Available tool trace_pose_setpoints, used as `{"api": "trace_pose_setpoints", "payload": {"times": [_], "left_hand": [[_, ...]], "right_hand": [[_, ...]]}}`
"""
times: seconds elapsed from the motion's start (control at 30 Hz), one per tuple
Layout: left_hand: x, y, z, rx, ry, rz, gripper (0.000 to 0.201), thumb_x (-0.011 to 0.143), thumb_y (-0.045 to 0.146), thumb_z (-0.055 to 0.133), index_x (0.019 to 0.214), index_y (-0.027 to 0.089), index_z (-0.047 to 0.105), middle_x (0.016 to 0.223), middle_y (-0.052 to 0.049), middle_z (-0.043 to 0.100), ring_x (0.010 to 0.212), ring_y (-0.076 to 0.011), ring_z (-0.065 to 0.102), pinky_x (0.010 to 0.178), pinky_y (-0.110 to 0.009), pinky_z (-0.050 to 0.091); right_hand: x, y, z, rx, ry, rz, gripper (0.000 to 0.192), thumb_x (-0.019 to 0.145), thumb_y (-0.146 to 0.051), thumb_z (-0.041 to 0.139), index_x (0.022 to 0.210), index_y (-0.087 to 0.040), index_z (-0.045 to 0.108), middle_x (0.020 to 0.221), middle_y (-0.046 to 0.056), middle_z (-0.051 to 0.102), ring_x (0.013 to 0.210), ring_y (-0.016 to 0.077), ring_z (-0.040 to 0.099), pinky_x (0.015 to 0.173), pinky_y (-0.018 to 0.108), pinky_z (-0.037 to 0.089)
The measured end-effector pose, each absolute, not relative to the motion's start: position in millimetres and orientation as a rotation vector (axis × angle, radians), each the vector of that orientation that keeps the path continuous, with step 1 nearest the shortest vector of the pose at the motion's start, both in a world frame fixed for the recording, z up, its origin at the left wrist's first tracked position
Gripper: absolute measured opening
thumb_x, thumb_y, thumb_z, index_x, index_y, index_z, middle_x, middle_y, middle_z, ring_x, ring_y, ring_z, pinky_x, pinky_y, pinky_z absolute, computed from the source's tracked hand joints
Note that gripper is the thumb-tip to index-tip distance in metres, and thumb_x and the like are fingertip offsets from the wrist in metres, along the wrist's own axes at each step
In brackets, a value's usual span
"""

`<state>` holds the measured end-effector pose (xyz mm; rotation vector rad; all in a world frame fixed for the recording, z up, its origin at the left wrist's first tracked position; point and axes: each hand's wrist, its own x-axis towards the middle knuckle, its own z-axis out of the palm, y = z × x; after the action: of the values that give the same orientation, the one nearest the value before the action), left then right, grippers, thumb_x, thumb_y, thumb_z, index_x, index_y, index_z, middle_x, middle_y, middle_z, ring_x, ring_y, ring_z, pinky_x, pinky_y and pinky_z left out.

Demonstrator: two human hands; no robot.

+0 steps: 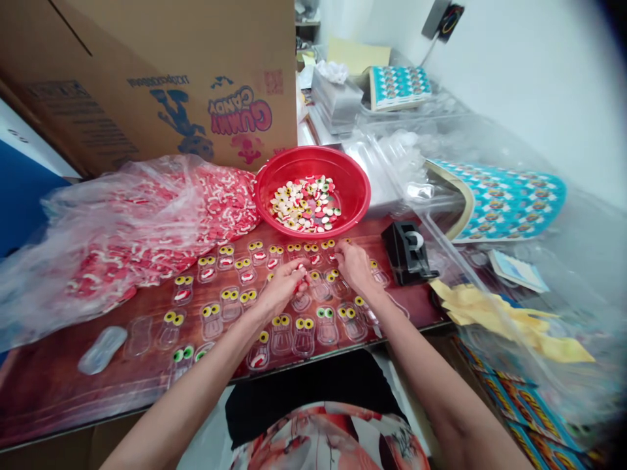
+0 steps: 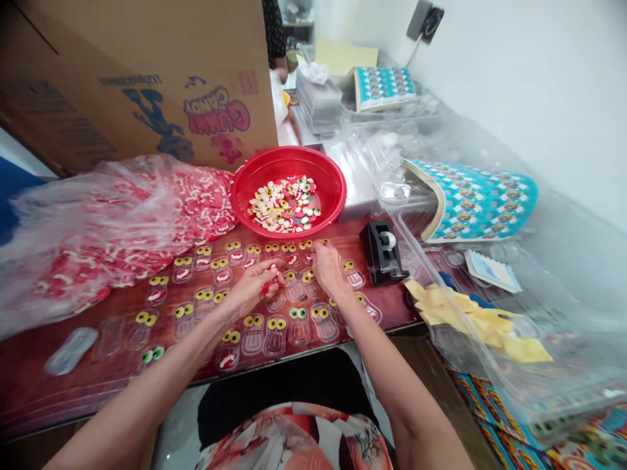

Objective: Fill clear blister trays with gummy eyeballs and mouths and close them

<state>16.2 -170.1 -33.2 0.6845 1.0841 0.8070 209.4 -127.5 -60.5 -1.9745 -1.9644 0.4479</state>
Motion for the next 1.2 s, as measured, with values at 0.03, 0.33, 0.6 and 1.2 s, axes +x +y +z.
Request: {"api": "trace_pose_setpoints", "payload": {"times": [0.03,0.33,0.6,1.2], "left_hand": [[17,-170,-34,0.696,1.085,0.806,0.033,0.081,0.030,0.068,0.109,0.016,0.055,0.067,0.002,0.060,0.044,-0.0042,0.042,0.044,-0.016,0.028],[39,-174,-39,0.979,0.951,0.734,0.032,0.083,0.042,0.066,0.091,0.022,0.043,0.065,0.006,0.061,0.042,-0.0034,0.039,0.042,-0.015,0.025],[55,-177,-32,0.663,0.962,0.834,0.036,0.078,0.042,0.075,0.084,0.019,0.048,0.063,0.004,0.058,0.041,-0.0021,0.037,0.043,-0.016,0.022],[18,-209,-28,0.271,0.792,1.056,0.019,0.075,0.010,0.070,0.089,0.015,0.058,0.074,-0.001,0.059,0.049,-0.0023,0.036,0.046,-0.014,0.027]], "right_hand": [[209,-129,-60,-1.978,-1.952,0.429,0.025,0.086,-0.016,0.051,0.102,-0.016,0.071,0.100,0.014,0.067,0.082,0.0228,0.060,0.072,0.030,0.040],[205,-164,-46,-1.332,-1.432,1.516,0.030,0.083,-0.043,0.060,0.087,-0.016,0.072,0.063,0.000,0.064,0.053,0.0119,0.050,0.053,0.025,0.037],[239,-148,-52,-1.608,-1.357,1.012,0.015,0.073,-0.032,0.065,0.077,-0.017,0.067,0.072,0.001,0.068,0.063,0.0146,0.058,0.064,0.027,0.044],[187,-182,-33,-1.317,-1.457,1.497,0.023,0.080,-0.040,0.062,0.081,-0.019,0.071,0.062,-0.001,0.060,0.054,0.0125,0.048,0.054,0.025,0.038]]}}
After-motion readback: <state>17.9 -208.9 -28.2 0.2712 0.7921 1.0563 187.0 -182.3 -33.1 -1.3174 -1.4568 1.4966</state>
